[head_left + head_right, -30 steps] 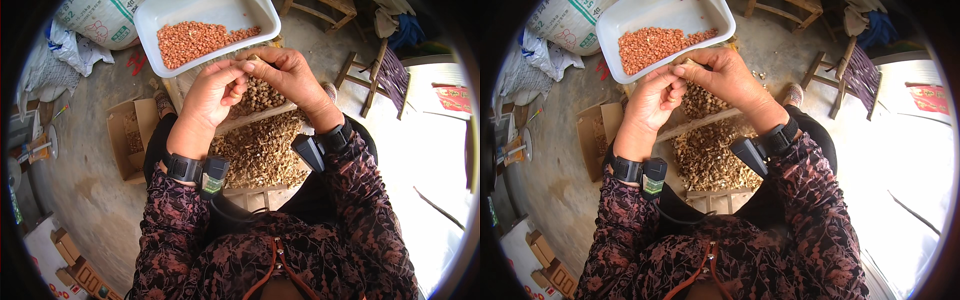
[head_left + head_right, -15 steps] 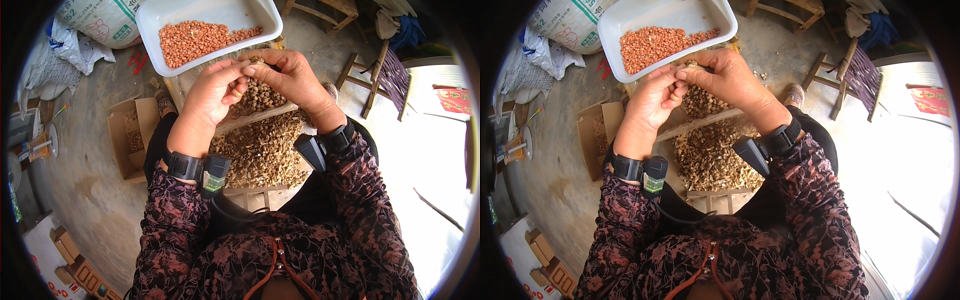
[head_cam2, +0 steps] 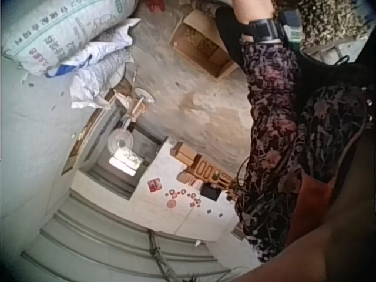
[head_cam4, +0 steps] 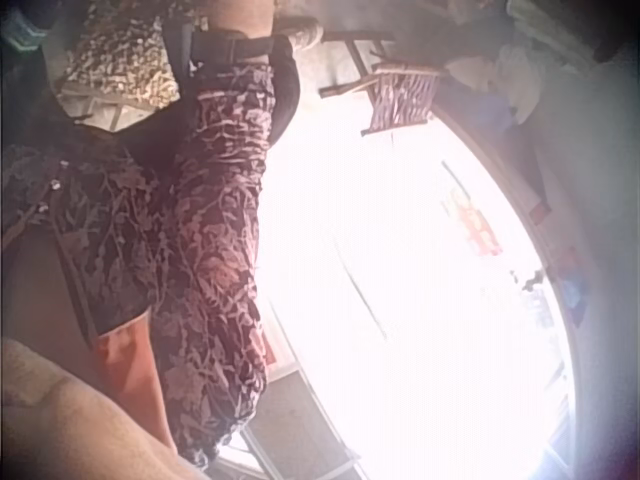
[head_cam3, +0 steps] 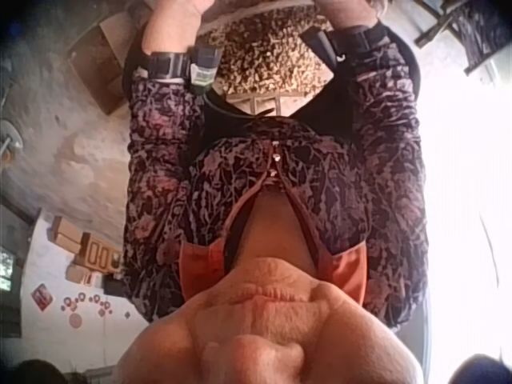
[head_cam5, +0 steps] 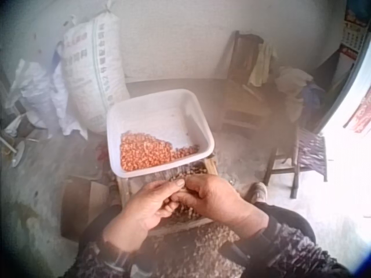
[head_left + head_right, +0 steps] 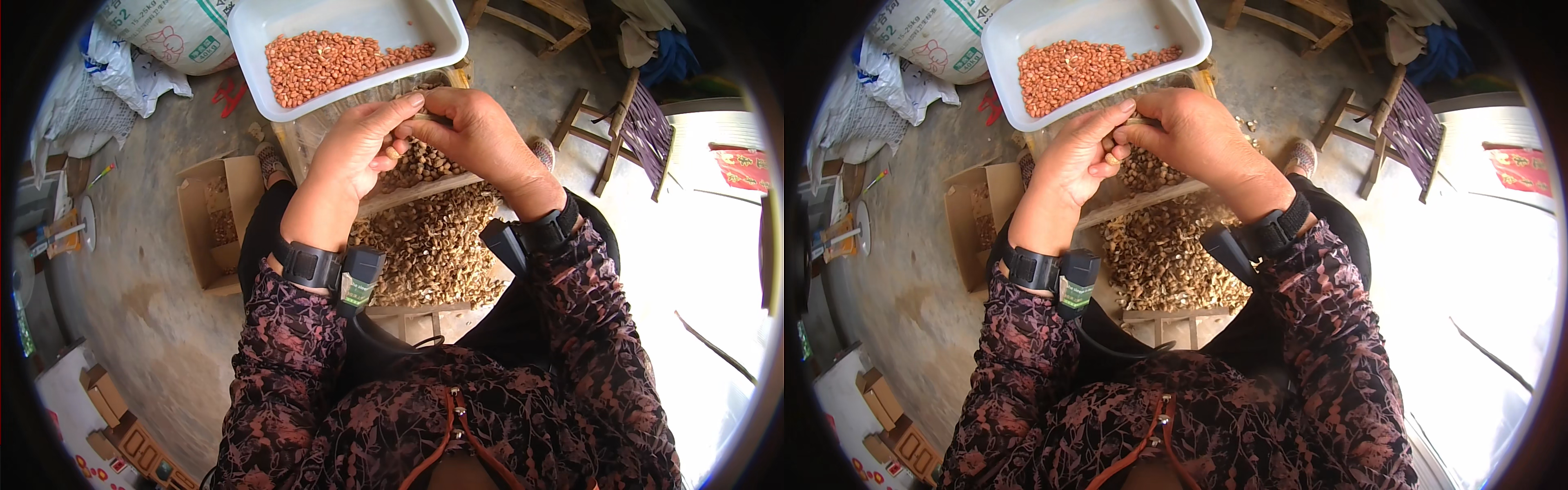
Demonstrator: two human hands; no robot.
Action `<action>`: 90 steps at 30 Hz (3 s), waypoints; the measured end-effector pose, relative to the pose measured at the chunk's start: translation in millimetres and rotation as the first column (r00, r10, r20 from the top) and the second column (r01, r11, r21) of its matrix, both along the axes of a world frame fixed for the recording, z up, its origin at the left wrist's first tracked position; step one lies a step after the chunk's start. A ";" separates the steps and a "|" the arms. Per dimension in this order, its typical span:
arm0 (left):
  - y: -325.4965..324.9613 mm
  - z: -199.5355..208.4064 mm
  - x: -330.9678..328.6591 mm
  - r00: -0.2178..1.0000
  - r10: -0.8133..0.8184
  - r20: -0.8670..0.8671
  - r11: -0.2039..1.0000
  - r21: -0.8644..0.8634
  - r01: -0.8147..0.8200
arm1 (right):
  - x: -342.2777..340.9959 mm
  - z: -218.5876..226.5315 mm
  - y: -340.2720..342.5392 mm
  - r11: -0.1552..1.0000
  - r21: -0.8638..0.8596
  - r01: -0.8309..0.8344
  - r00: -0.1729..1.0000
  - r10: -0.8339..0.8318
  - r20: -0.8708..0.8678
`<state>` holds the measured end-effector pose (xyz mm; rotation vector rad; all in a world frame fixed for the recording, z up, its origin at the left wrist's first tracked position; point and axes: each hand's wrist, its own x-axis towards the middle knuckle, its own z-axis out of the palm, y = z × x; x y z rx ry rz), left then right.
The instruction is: The person shells peanuts by hand, using a small wooden tool to assist in prying open the shells, and places the shelled peanuts into a white plastic tray while discarding the shells onto a pile on the floor.
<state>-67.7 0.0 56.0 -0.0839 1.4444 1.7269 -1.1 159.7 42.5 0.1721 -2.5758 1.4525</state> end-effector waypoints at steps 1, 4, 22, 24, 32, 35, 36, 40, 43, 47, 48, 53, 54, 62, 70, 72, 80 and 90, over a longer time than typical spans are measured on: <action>-0.2 -2.7 -0.3 0.999 -0.011 0.042 0.997 0.082 0.008 | 0.2 0.4 0.1 1.000 0.001 0.001 1.000 -0.001 0.001; 0.5 -7.4 0.5 0.995 0.021 0.102 0.982 0.184 -0.040 | 1.4 3.1 0.4 0.998 -0.061 -0.021 1.000 0.021 0.005; 5.7 -3.8 2.2 0.983 0.014 0.185 0.933 0.351 -0.080 | 1.1 3.4 2.1 0.903 -0.428 0.021 1.000 -0.011 0.025; 2.9 -6.9 1.1 0.984 0.020 0.178 0.931 0.355 -0.083 | 3.0 18.1 4.3 0.853 -0.484 0.193 0.952 -0.043 0.304; 3.6 -9.1 4.1 0.990 0.009 0.138 0.940 0.337 -0.056 | 2.5 14.1 3.8 0.833 -0.521 0.186 0.965 -0.056 0.256; 3.0 -7.0 4.1 0.994 0.011 0.109 0.952 0.304 -0.044 | 2.2 12.1 4.1 0.816 -0.550 0.179 0.969 -0.051 0.240; 2.9 -6.0 4.1 0.995 0.011 0.104 0.954 0.295 -0.042 | 2.2 11.7 4.3 0.807 -0.562 0.182 0.966 -0.040 0.255; 0.7 -11.1 1.6 0.998 -0.004 0.060 0.948 0.319 -0.015 | 2.9 14.4 2.8 0.821 -0.539 0.187 0.964 -0.046 0.263; 2.9 -10.7 4.2 0.995 0.028 0.094 0.934 0.352 -0.059 | 3.4 13.2 2.5 0.839 -0.520 0.159 0.965 -0.021 0.261; 2.6 -15.2 5.4 0.994 0.024 0.106 0.916 0.396 -0.065 | 3.6 13.7 1.3 0.789 -0.593 0.164 0.973 -0.029 0.230; 2.9 -16.2 5.8 0.994 0.020 0.104 0.910 0.409 -0.061 | 3.9 13.9 1.4 0.771 -0.615 0.165 0.972 -0.022 0.234; 3.0 -15.8 6.9 0.994 0.036 0.104 0.909 0.409 -0.076 | 3.6 12.3 0.8 0.760 -0.623 0.187 0.967 -0.031 0.253; 2.9 -15.4 6.9 0.996 0.029 0.089 0.920 0.388 -0.061 | 3.3 11.2 0.8 0.757 -0.622 0.199 0.965 -0.041 0.258; 5.7 -1.0 11.2 0.997 0.031 0.067 0.966 0.253 -0.047 | 2.8 5.8 0.1 0.787 -0.603 0.127 0.985 -0.030 0.167; 3.5 -1.3 8.6 0.996 0.020 0.090 0.983 0.180 -0.036 | 1.3 -4.4 0.9 0.872 -0.486 0.059 0.994 -0.006 0.110; 4.1 2.0 7.0 0.995 -0.004 0.103 0.983 0.183 -0.015 | 1.2 -3.8 2.4 0.867 -0.498 0.014 0.998 0.016 0.054; 2.1 6.6 8.5 0.987 -0.011 0.159 0.979 0.203 -0.022 | 1.0 -4.1 4.6 0.858 -0.511 -0.045 0.997 0.068 0.027; -2.7 2.9 6.1 0.992 -0.061 0.108 0.975 0.221 0.036 | 1.0 -2.8 5.8 0.902 -0.432 -0.027 0.997 0.057 0.058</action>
